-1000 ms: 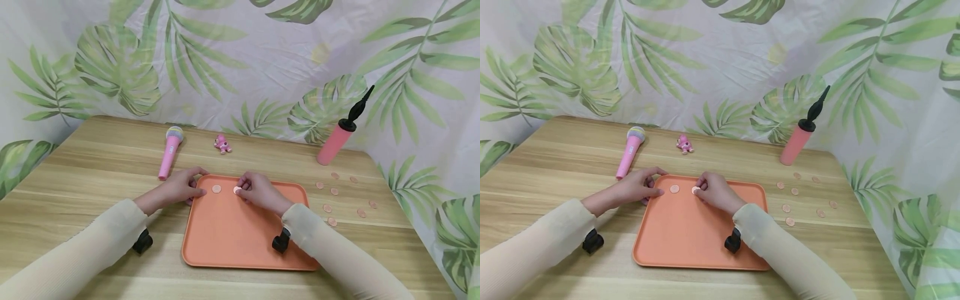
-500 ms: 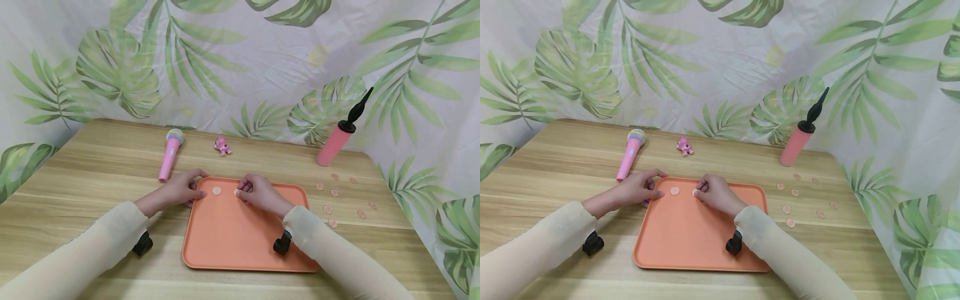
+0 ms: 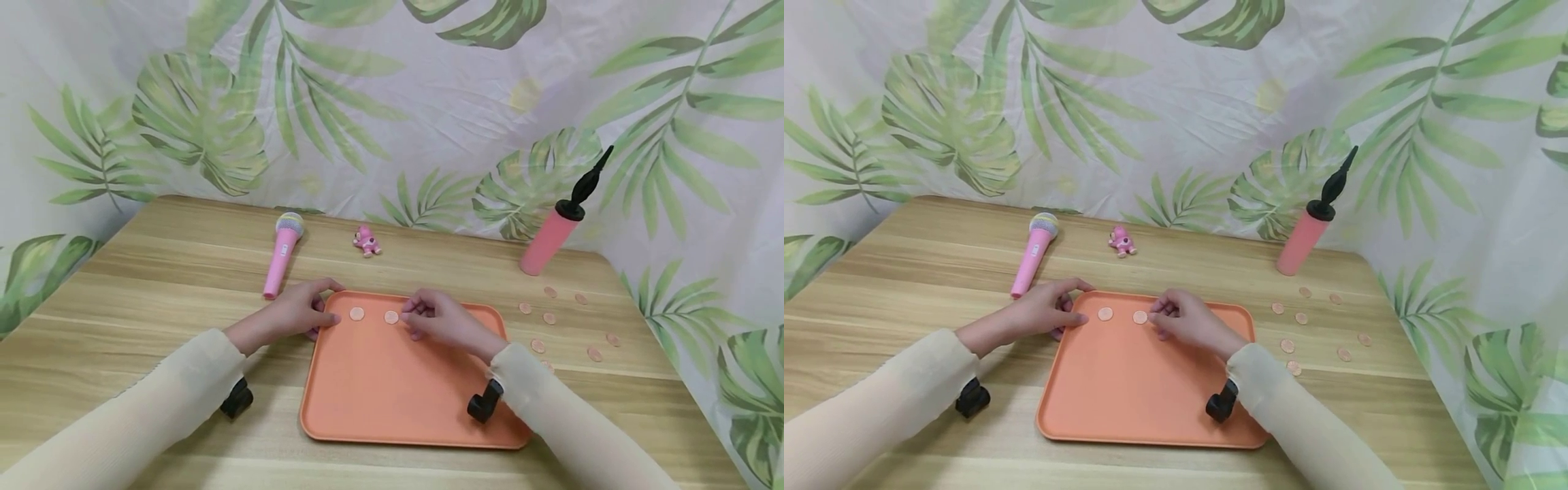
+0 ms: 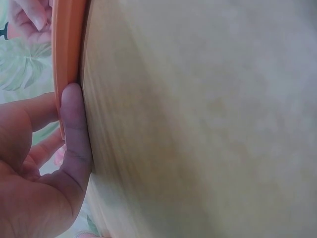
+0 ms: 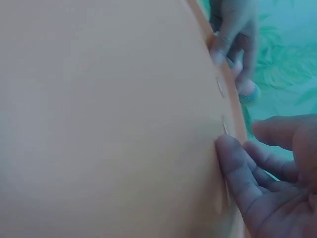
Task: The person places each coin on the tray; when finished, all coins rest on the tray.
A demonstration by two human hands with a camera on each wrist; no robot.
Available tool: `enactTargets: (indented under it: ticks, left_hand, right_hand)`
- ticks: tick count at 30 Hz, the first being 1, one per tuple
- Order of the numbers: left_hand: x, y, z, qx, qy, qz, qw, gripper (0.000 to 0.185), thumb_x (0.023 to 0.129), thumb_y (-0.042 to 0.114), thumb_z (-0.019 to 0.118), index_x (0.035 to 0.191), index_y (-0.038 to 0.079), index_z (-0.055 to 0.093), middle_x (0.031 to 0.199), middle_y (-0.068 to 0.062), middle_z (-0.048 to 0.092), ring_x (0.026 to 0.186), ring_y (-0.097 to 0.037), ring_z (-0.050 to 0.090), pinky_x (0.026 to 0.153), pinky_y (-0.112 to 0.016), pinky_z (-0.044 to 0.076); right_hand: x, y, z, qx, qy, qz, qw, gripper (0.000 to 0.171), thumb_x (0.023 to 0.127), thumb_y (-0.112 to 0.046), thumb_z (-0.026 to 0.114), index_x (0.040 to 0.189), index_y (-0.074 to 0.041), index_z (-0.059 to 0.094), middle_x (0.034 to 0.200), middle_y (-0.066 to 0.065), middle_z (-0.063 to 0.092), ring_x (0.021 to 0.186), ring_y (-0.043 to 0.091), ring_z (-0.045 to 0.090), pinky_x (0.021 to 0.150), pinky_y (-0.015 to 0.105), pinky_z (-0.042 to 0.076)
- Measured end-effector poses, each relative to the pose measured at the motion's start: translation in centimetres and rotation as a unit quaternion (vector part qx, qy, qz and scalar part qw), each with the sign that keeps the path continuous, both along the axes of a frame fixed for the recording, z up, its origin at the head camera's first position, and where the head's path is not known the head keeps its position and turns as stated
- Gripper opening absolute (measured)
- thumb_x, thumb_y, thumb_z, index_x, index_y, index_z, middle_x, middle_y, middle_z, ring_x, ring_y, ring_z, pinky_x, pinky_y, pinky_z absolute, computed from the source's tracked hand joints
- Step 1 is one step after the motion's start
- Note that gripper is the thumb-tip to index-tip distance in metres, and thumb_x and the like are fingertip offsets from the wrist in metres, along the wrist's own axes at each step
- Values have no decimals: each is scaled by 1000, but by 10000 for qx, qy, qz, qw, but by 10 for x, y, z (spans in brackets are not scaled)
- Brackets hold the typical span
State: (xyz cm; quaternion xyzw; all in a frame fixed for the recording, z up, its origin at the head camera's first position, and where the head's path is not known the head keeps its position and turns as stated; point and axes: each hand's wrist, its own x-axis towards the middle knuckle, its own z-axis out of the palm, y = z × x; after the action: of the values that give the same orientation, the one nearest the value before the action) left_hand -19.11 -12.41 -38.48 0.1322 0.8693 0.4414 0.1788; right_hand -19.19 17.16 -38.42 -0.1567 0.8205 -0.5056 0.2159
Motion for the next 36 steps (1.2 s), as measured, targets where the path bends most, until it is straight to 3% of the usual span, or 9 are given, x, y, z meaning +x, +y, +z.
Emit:
enactTargets:
  ticks: [8, 15, 23, 28, 32, 36]
  left_hand:
    - [0, 0, 0, -3, -6, -25, 10000, 55, 96, 8, 73, 146, 0, 52, 75, -4, 53, 58, -10, 59, 56, -26, 60]
    - [0, 0, -2, -48, -29, 30, 10000, 53, 96, 9, 73, 145, 2, 53, 76, -4, 53, 58, -10, 58, 56, -26, 59]
    - [0, -2, -1, -72, -31, -6, 10000, 55, 97, 10, 73, 147, 2, 53, 76, -4, 53, 59, -11, 59, 57, -26, 59]
    - [0, -2, 0, -66, -24, -16, 10000, 55, 97, 9, 73, 147, 1, 52, 77, -4, 53, 59, -11, 59, 57, -26, 59]
    - [-1, -1, 0, -37, -18, 0, 10000, 55, 96, 8, 73, 146, 0, 52, 76, -4, 52, 59, -10, 58, 56, -26, 59]
    - [-1, 0, -1, -6, -38, 0, 10000, 55, 96, 7, 73, 147, 0, 52, 76, -4, 52, 59, -10, 59, 57, -26, 60]
  right_hand:
    - [0, 43, 7, -659, 119, -425, 9969, 31, 102, -3, 63, 125, 16, 57, 101, 18, 67, 82, 15, 71, 77, 30, 65]
    - [-4, 90, 8, -703, 431, -1031, 9912, 36, 101, -5, 65, 126, 19, 54, 97, 2, 72, 82, 10, 72, 77, 27, 65]
    - [-7, 142, 5, 262, 1090, -1564, 9813, 30, 101, -6, 65, 121, 16, 59, 95, 11, 71, 74, 6, 68, 69, 25, 62]
    - [-6, 162, 7, 1274, 1264, -1917, 9649, 30, 101, -10, 66, 119, 13, 61, 95, 19, 70, 72, 5, 63, 63, 22, 58]
    - [-6, 170, 6, 1808, 1104, -2009, 9564, 34, 102, -16, 68, 119, 12, 60, 90, 14, 68, 72, 9, 63, 63, 22, 57]
    - [-5, 174, 5, 1979, 906, -1967, 9560, 37, 102, -20, 68, 121, 11, 58, 91, 14, 68, 72, 11, 65, 64, 24, 59]
